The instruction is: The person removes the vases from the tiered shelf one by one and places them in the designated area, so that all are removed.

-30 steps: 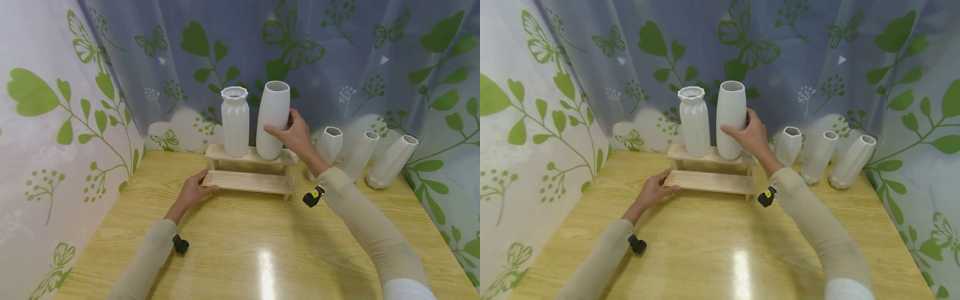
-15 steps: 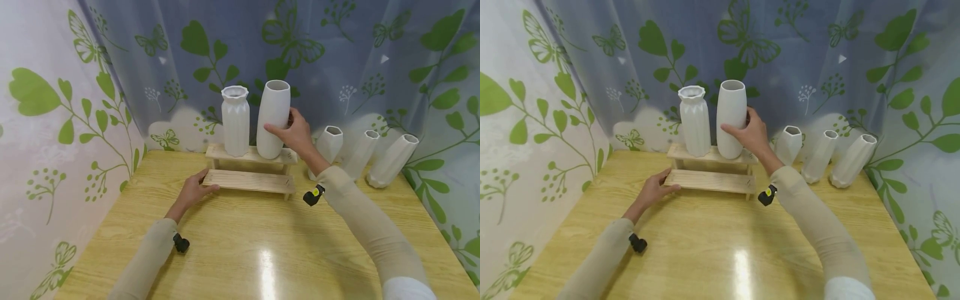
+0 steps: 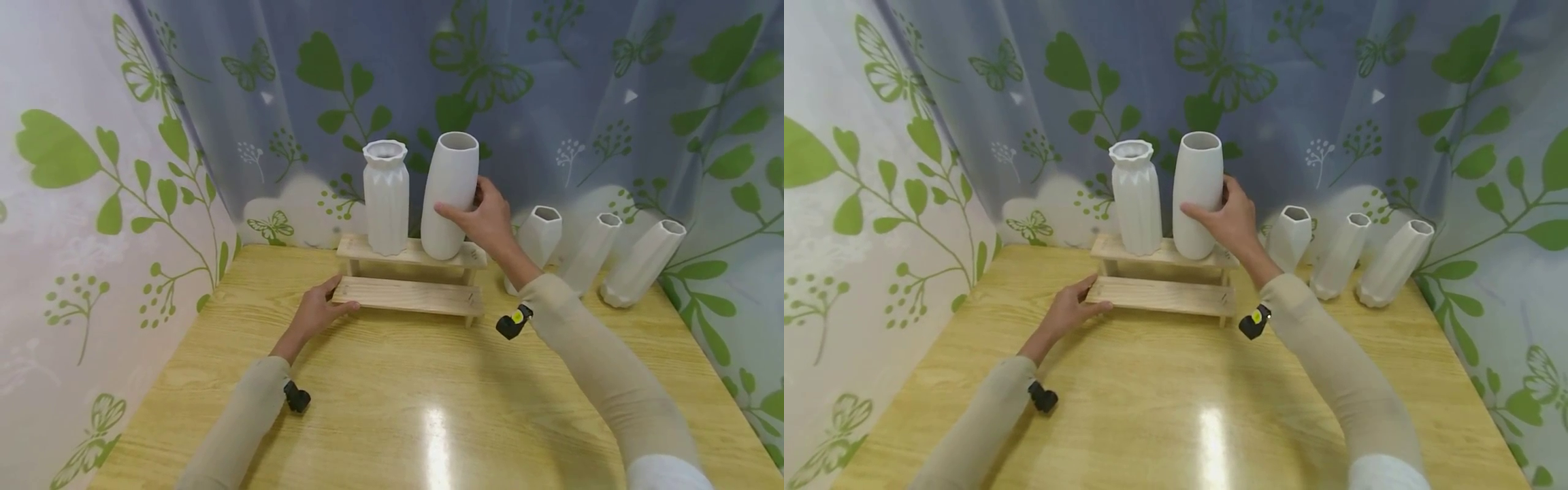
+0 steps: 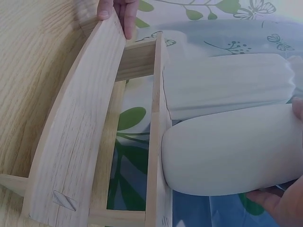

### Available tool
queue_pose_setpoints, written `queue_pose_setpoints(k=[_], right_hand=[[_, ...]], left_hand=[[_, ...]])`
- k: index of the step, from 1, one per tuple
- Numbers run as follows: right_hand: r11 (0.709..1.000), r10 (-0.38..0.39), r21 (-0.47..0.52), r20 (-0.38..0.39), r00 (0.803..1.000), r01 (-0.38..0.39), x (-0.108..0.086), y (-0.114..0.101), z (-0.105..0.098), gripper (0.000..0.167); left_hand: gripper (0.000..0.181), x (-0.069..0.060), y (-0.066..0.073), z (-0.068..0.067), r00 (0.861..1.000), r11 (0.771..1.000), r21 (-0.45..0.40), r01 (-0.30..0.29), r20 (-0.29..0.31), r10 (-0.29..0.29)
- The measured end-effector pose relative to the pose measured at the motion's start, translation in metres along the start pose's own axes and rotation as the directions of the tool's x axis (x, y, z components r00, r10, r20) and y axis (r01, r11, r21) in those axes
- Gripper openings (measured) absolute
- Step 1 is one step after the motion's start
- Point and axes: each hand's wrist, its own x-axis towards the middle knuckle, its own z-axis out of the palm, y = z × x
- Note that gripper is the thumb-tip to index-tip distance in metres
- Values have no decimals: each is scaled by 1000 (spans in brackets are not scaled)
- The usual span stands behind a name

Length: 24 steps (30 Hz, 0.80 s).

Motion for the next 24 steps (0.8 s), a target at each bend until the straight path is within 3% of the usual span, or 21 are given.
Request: queue_pose_setpoints(k=[24], right_hand=[[997, -24, 71, 21, 999, 23, -25, 1, -22, 88]], left_hand=[[97, -1, -3, 1, 1000, 1000, -11, -13, 2, 13]])
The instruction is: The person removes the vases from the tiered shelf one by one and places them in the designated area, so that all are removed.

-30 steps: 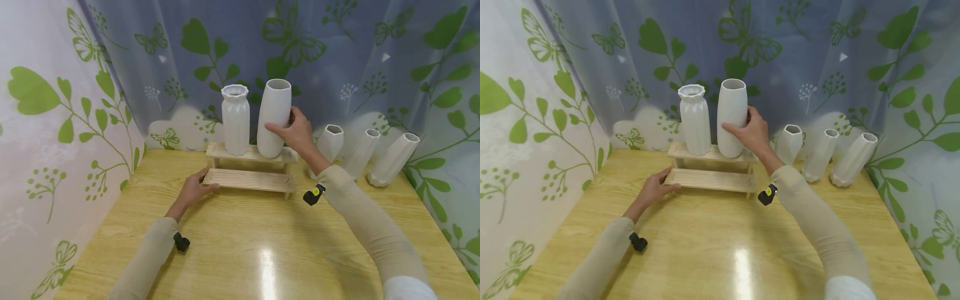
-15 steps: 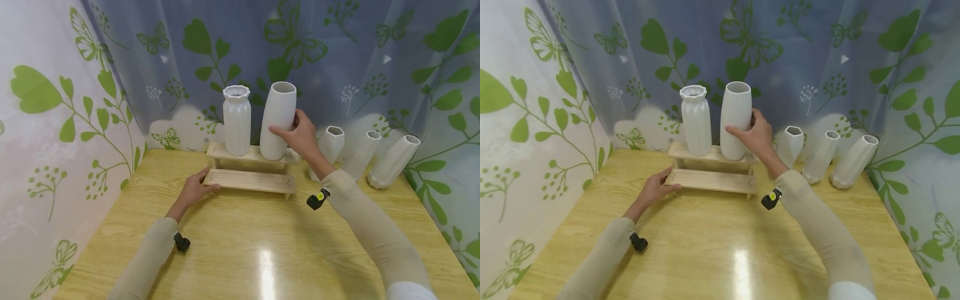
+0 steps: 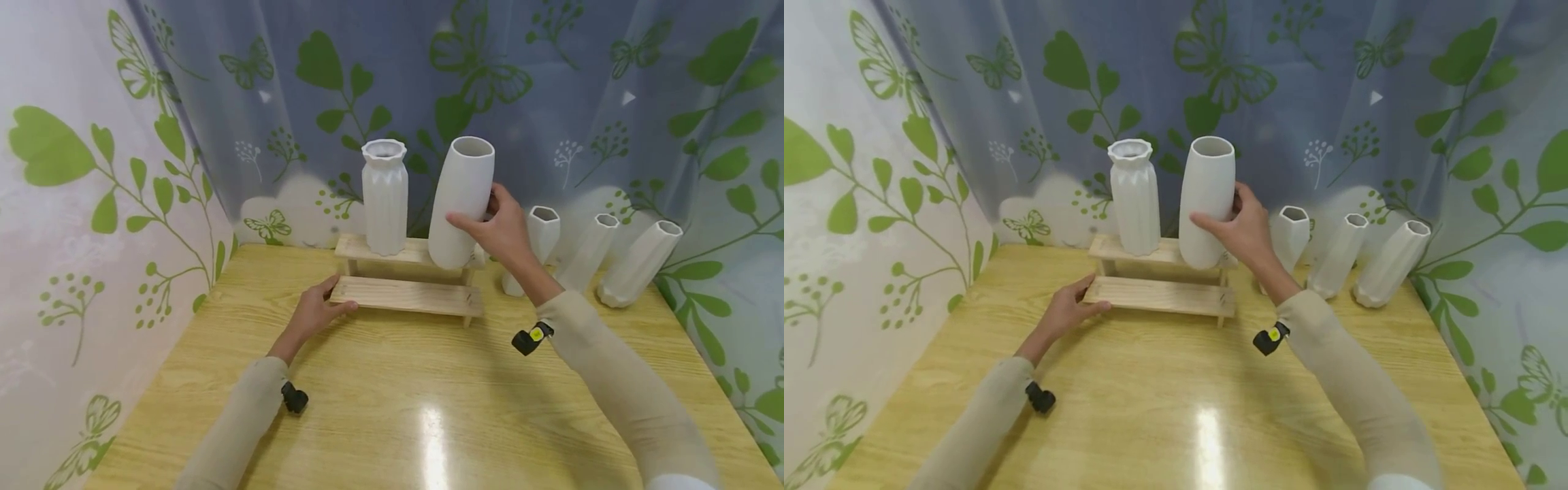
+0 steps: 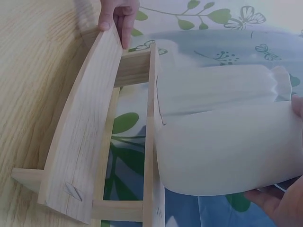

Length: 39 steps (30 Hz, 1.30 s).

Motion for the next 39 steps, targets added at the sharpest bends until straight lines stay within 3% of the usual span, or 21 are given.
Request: queue_pose_setpoints(k=[8, 22, 31, 39], right_hand=[[1000, 3, 28, 0, 1000, -3, -15, -8, -6, 86], [998, 6, 60, -34, 999, -4, -48, -11, -27, 82], [999, 28, 22, -47, 998, -27, -66, -3, -45, 81], [999, 19, -27, -85, 996, -21, -78, 17, -61, 81]], left_hand=[[96, 1, -2, 1, 1000, 1000, 1, 17, 0, -17], [94, -1, 0, 0, 1000, 1000, 6, -8, -8, 8], [95, -1, -1, -1, 1000, 1000, -10, 1, 2, -1], [96, -1, -1, 0, 1000, 1000, 2, 1, 5, -1]])
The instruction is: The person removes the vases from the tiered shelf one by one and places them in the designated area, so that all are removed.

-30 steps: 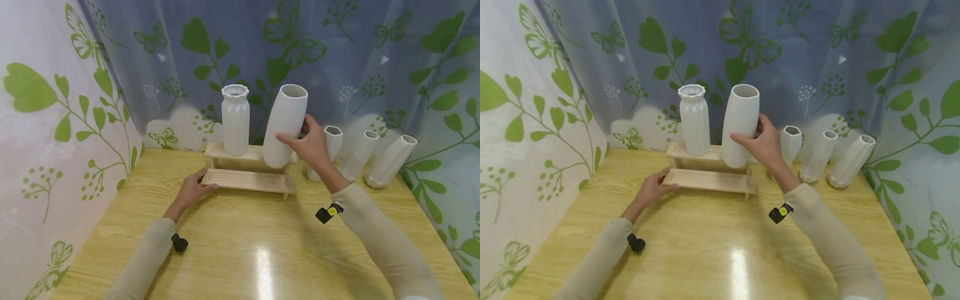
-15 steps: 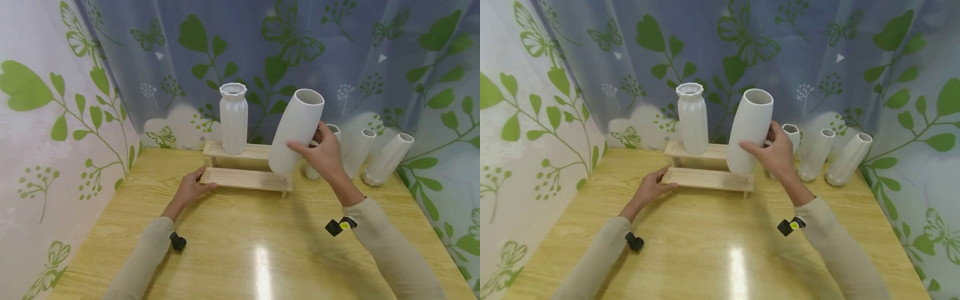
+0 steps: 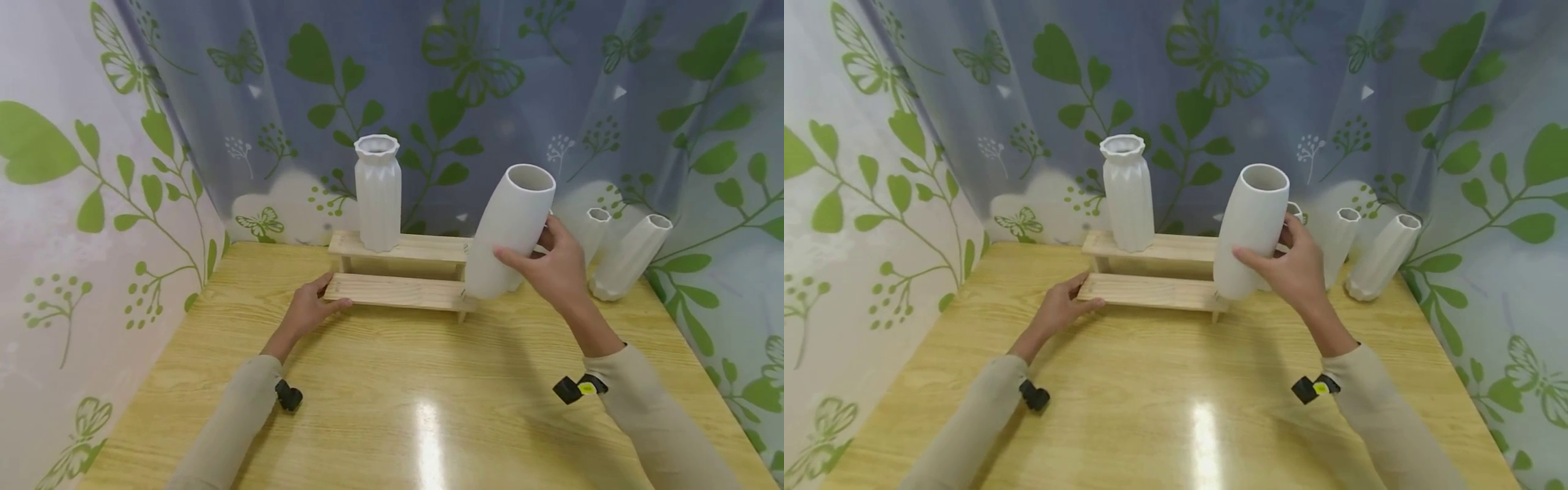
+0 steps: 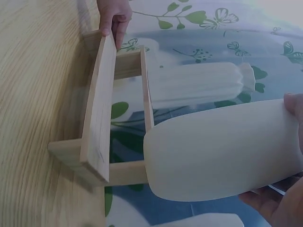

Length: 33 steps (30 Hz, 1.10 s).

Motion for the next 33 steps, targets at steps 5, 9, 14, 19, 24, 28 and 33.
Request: queue_pose_setpoints(k=[5, 9, 14, 19, 24, 28, 33], right_hand=[[999, 32, 2, -38, 999, -32, -3, 12, -10, 78], [998, 58, 3, -60, 996, -58, -6, 20, -18, 78], [998, 69, 0, -87, 994, -69, -9, 30, -28, 77], [994, 100, -30, -95, 990, -103, -15, 41, -37, 78], [989, 119, -73, -112, 987, -127, -20, 54, -46, 79], [983, 138, -103, -140, 981, -153, -22, 66, -54, 81], [976, 173, -101, -179, 968, -193, -22, 80, -64, 81]], left_hand=[[96, 1, -1, 0, 1000, 1000, 8, -7, -2, 7], [96, 2, -1, -1, 1000, 1000, 17, -8, -2, 8], [96, 1, 0, -2, 1000, 1000, 16, -2, -4, 2], [95, 0, 1, -1, 1000, 1000, 14, 10, 5, -10], [95, 0, 1, -1, 1000, 1000, 9, 2, -2, -2], [95, 1, 0, 0, 1000, 1000, 9, 0, -3, 0], [94, 1, -1, -1, 1000, 1000, 8, 0, 0, 0]])
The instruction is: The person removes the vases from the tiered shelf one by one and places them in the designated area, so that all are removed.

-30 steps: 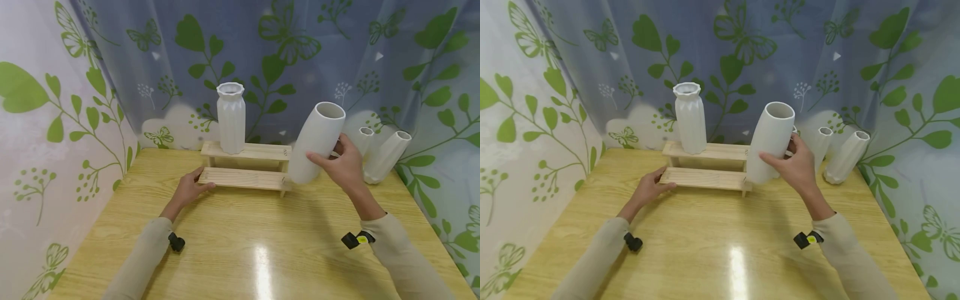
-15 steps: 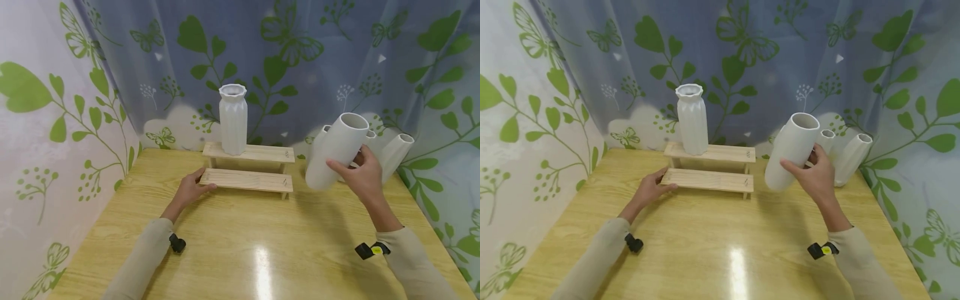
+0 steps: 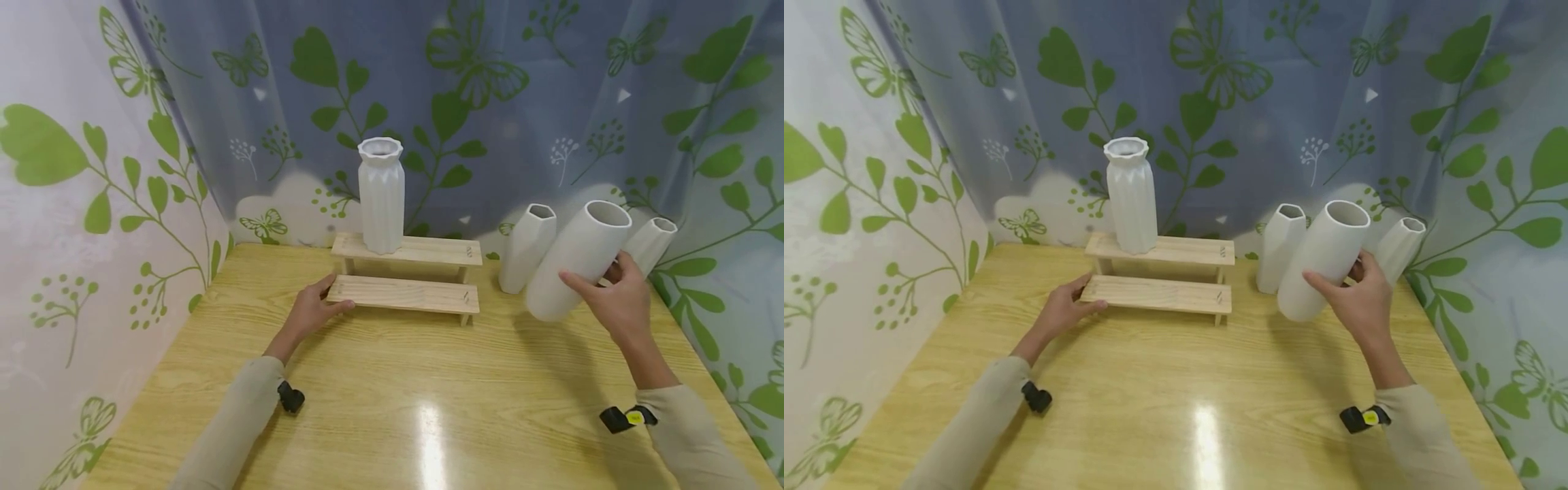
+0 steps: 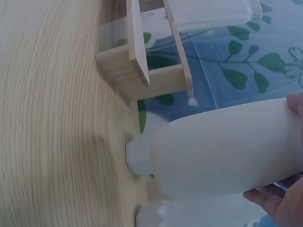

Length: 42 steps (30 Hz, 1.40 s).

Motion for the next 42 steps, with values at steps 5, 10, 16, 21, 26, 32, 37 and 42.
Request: queue_pose_setpoints(k=[5, 10, 16, 21, 26, 32, 37, 42], right_hand=[[999, 42, 2, -45, 998, -42, 3, 10, -9, 78], [999, 50, 9, -52, 997, -49, 3, 18, -18, 78], [997, 70, 17, -76, 995, -69, 4, 25, -26, 78], [994, 109, -2, -115, 987, -110, 4, 29, -31, 78], [991, 131, -18, -126, 983, -134, 6, 36, -34, 81], [986, 163, -9, -152, 975, -167, 11, 46, -37, 81], [976, 209, -25, -159, 965, -215, 13, 52, -40, 84], [969, 239, -27, -165, 957, -246, 13, 57, -42, 85]], left_hand=[[93, 0, 1, 0, 1000, 1000, 1, -5, -6, 5], [93, 0, 2, 0, 1000, 1000, 2, 4, 0, -4], [93, -1, 2, 0, 1000, 1000, -15, 6, 2, -6], [93, -1, 2, 0, 1000, 1000, -16, 3, 0, -3], [94, -1, 1, 0, 1000, 1000, -23, 5, 3, -5], [94, -1, 1, 1, 1000, 1000, -28, -2, 1, 2], [95, 0, 1, 1, 1000, 1000, -31, 1, 3, -1], [96, 0, 0, 0, 1000, 999, -33, 5, 2, -5]])
